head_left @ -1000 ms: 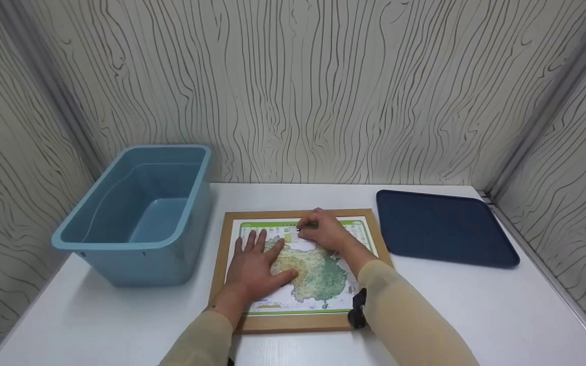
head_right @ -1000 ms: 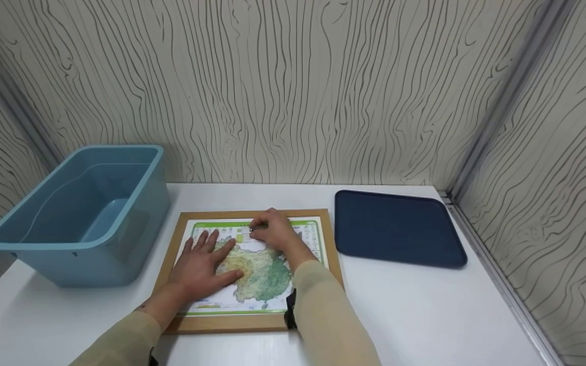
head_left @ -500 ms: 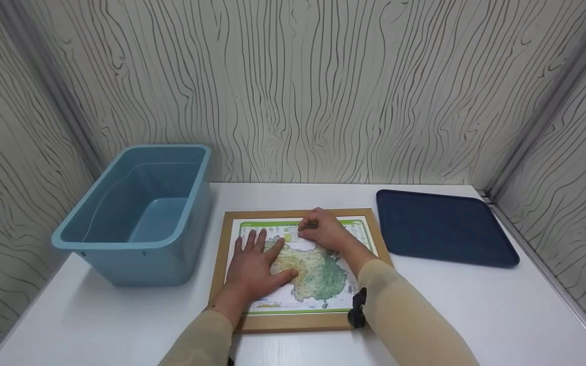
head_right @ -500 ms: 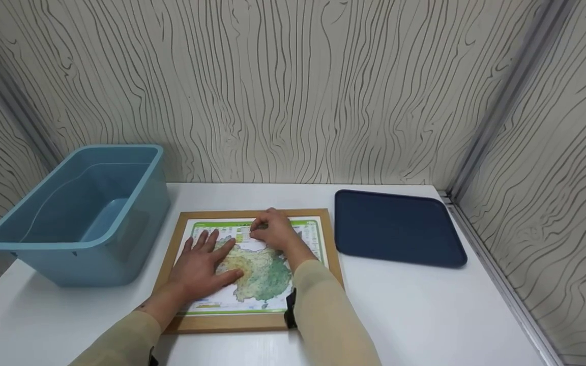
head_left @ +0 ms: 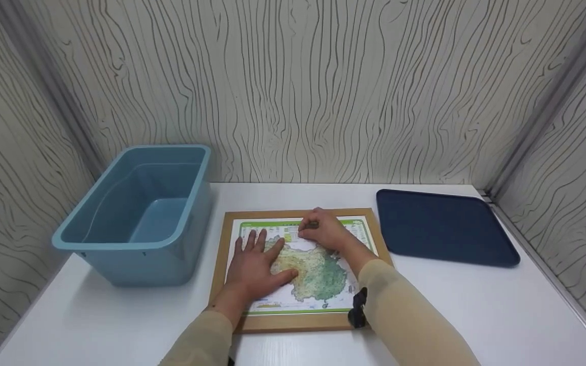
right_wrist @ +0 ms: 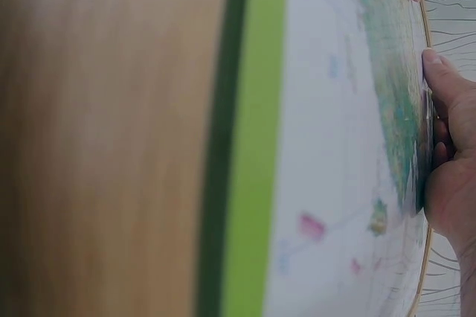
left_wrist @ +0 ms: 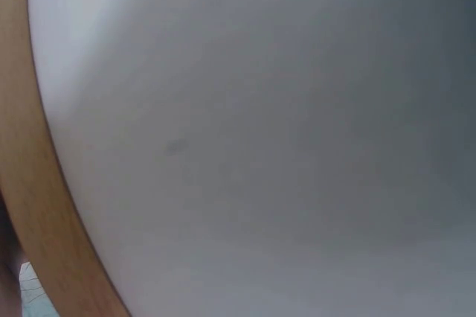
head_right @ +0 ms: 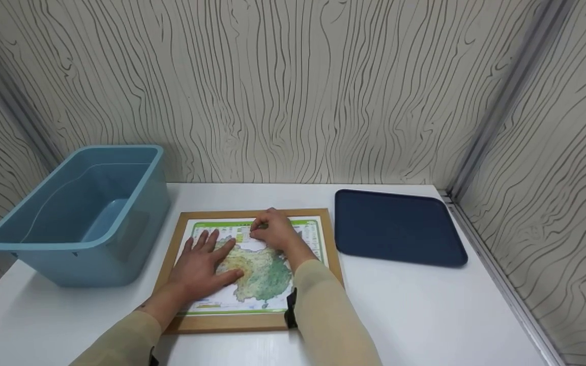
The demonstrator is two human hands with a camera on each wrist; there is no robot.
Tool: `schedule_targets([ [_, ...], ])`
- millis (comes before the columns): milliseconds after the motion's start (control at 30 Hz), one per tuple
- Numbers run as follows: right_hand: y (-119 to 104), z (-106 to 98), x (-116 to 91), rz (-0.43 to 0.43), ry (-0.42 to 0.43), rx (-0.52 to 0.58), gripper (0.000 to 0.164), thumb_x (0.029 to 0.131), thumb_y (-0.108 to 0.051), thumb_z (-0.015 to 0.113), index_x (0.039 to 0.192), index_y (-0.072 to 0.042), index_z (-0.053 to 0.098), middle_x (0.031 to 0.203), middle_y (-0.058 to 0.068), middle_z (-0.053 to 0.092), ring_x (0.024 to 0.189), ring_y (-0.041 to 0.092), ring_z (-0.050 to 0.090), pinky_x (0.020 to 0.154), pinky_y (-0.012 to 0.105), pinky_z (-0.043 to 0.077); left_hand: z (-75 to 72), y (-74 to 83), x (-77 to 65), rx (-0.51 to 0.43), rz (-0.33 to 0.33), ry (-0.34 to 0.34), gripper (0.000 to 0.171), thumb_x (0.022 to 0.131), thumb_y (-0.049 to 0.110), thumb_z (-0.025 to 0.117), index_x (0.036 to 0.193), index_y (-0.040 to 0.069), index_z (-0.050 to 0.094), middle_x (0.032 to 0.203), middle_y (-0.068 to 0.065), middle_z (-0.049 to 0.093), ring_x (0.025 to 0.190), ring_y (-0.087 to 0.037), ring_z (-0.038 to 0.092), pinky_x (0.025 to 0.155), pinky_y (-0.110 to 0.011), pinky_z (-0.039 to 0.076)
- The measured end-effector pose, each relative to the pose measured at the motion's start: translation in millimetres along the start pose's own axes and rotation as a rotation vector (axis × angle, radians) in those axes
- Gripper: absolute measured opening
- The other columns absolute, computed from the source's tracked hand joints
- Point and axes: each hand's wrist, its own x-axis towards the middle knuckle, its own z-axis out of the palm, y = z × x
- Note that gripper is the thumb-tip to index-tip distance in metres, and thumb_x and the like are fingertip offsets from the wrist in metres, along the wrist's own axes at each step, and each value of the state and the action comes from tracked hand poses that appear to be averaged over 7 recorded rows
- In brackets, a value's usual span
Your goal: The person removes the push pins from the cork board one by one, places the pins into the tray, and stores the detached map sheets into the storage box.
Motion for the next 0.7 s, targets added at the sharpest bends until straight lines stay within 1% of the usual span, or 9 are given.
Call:
schedule_targets([
  [133,-0.1,-1.4,0.2,-0.015,0.003,0.020,0.006,0.097,-0.021,0.081,0.093,-0.016,0.079,0.115,-0.001,0.064,0.115,0.024,0.060,0.109,0.054,0.045,-0.9,-0.2,0.4,-0.006,-0.008,-0.009,0.091,0.092,0.087,0.047,0.161,0.028,0.050,0.169,-0.018,0.035,0.158,-0.044,0.024,0.125,-0.065,0.016],
  [267,0.8,-3.2,0.7,-0.030,0.005,0.034,0.007,0.097,-0.023,0.080,0.095,-0.016,0.080,0.115,-0.001,0.067,0.115,0.023,0.060,0.109,0.052,0.045,-1.2,-1.0,0.8,-0.001,-0.001,-0.013,0.090,0.092,0.086,0.047,0.161,0.028,0.049,0.169,-0.019,0.035,0.158,-0.044,0.025,0.125,-0.066,0.017],
  [433,2.5,-5.0,-0.3,0.000,0.012,0.086,0.009,0.096,-0.027,0.081,0.097,-0.018,0.081,0.114,-0.003,0.068,0.112,0.020,0.060,0.107,0.048,0.045,0.1,-1.7,1.0,0.002,0.008,-0.006,0.090,0.092,0.087,0.046,0.161,0.029,0.050,0.169,-0.019,0.035,0.158,-0.044,0.026,0.124,-0.067,0.017],
  [567,2.0,-5.4,-1.8,0.010,0.017,0.130,0.007,0.097,-0.025,0.081,0.098,-0.018,0.081,0.112,-0.002,0.067,0.107,0.020,0.060,0.102,0.045,0.047,1.7,-2.3,0.6,0.011,0.011,0.005,0.090,0.092,0.088,0.044,0.160,0.030,0.051,0.168,-0.019,0.036,0.157,-0.044,0.027,0.124,-0.067,0.018],
  [700,2.3,-5.0,-1.5,0.011,0.016,0.148,0.006,0.097,-0.023,0.080,0.099,-0.017,0.082,0.112,-0.001,0.067,0.107,0.020,0.061,0.101,0.045,0.047,2.5,-2.6,-0.3,0.009,0.006,0.006,0.090,0.092,0.088,0.044,0.161,0.030,0.050,0.169,-0.018,0.036,0.157,-0.043,0.026,0.124,-0.067,0.018],
])
